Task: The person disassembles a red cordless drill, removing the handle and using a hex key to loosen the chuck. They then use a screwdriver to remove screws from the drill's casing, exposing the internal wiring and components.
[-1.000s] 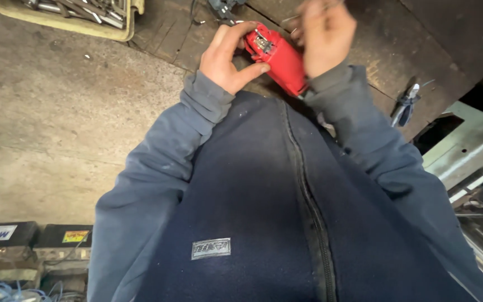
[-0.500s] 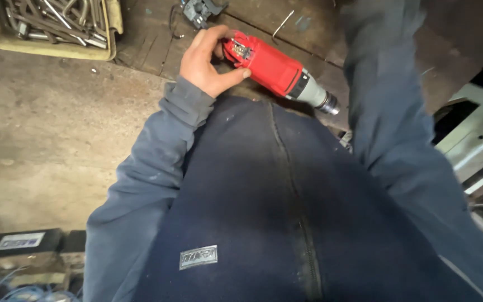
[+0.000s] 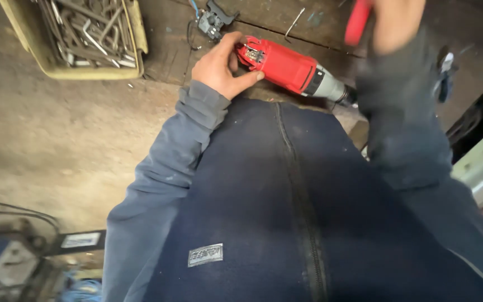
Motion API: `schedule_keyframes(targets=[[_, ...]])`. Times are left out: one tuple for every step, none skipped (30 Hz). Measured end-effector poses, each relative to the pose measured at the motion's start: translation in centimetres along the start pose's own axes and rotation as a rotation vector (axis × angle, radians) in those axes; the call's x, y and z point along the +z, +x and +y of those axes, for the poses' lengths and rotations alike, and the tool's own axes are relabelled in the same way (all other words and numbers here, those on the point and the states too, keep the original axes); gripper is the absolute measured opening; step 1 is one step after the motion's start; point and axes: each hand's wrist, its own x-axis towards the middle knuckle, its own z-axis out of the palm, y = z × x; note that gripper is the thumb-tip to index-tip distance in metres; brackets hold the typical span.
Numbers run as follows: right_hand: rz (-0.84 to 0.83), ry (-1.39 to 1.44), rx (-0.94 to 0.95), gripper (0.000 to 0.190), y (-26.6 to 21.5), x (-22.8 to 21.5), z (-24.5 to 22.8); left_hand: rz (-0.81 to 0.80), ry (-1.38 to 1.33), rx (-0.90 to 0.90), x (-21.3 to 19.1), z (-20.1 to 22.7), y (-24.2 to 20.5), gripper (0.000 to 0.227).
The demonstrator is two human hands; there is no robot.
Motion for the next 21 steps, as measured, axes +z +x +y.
schedule_keyframes(targets=[[0.022, 0.057, 0.027, 0.042, -2.3, -0.3, 0.2, -0.024, 0.012, 0.014, -0.6, 0.4, 0.5, 0.071], [0.042, 0.118, 0.055, 0.043, -4.8, 0.1, 0.1, -0.088, 0.089, -0.006, -1.1, 0.8, 0.8, 0.069], [0.063, 0.18, 0.082, 0.044, -7.3, 0.9, -0.2, -0.151, 0.168, -0.025, -1.6, 1.2, 1.1, 0.066], [0.085, 0.191, 0.088, 0.044, -9.1, 1.4, -1.0, -0.167, 0.187, -0.016, -1.9, 1.0, 1.4, 0.066], [0.034, 0.088, 0.239, 0.043, -11.0, 1.9, -1.8, -0.188, 0.177, 0.069, -2.2, 0.7, 1.7, 0.067], [-0.026, -0.012, 0.39, 0.042, -12.8, 2.3, -2.5, -0.209, 0.163, 0.153, -2.2, 0.5, 2.1, 0.069], [-0.009, 0.001, 0.397, 0.042, -13.4, 3.2, -2.2, -0.225, 0.177, 0.16, -2.5, 0.4, 2.5, 0.069], [-0.015, -0.019, 0.376, 0.043, -14.4, 4.0, -2.2, -0.222, 0.188, 0.208, -2.5, 0.4, 2.3, 0.067], [-0.022, -0.038, 0.356, 0.045, -15.5, 4.9, -2.1, -0.22, 0.197, 0.256, -2.4, 0.3, 2.1, 0.066], [-0.015, -0.031, 0.364, 0.045, -16.0, 5.6, -1.5, -0.232, 0.203, 0.257, -2.5, 0.6, 2.0, 0.066], [-0.02, 0.038, 0.384, 0.045, -16.4, 6.3, -1.0, -0.226, 0.296, 0.258, -2.7, 0.9, 1.9, 0.065], [-0.039, 0.106, 0.392, 0.046, -16.5, 6.9, -0.2, -0.205, 0.388, 0.252, -2.8, 1.3, 1.8, 0.064], [-0.043, 0.113, 0.388, 0.046, -16.3, 6.8, 0.0, -0.202, 0.394, 0.246, -2.7, 1.6, 1.8, 0.064], [-0.046, 0.138, 0.396, 0.045, -16.0, 7.2, 0.1, -0.166, 0.367, 0.341, -3.1, 1.8, 1.6, 0.063], [-0.049, 0.162, 0.404, 0.044, -15.7, 7.6, 0.2, -0.132, 0.34, 0.436, -3.4, 2.0, 1.4, 0.061], [-0.045, 0.181, 0.405, 0.044, -15.3, 7.7, 0.0, -0.142, 0.357, 0.431, -3.6, 2.0, 1.4, 0.061], [-0.027, 0.139, 0.348, 0.044, -14.8, 7.8, -0.1, -0.14, 0.383, 0.534, -3.7, 2.0, 1.5, 0.055], [0.009, 0.088, 0.309, 0.043, -14.8, 7.9, -0.6, -0.159, 0.396, 0.652, -3.7, 2.1, 1.8, 0.048], [0.031, 0.098, 0.329, 0.043, -15.1, 8.1, -1.2, -0.189, 0.398, 0.663, -3.8, 1.7, 1.6, 0.048], [0.072, 0.059, 0.31, 0.044, -14.9, 8.2, -1.7, -0.205, 0.408, 0.704, -3.8, 1.4, 2.2, 0.041], [0.113, 0.018, 0.292, 0.044, -14.7, 8.3, -2.2, -0.22, 0.418, 0.746, -3.9, 1.1, 2.8, 0.034]])
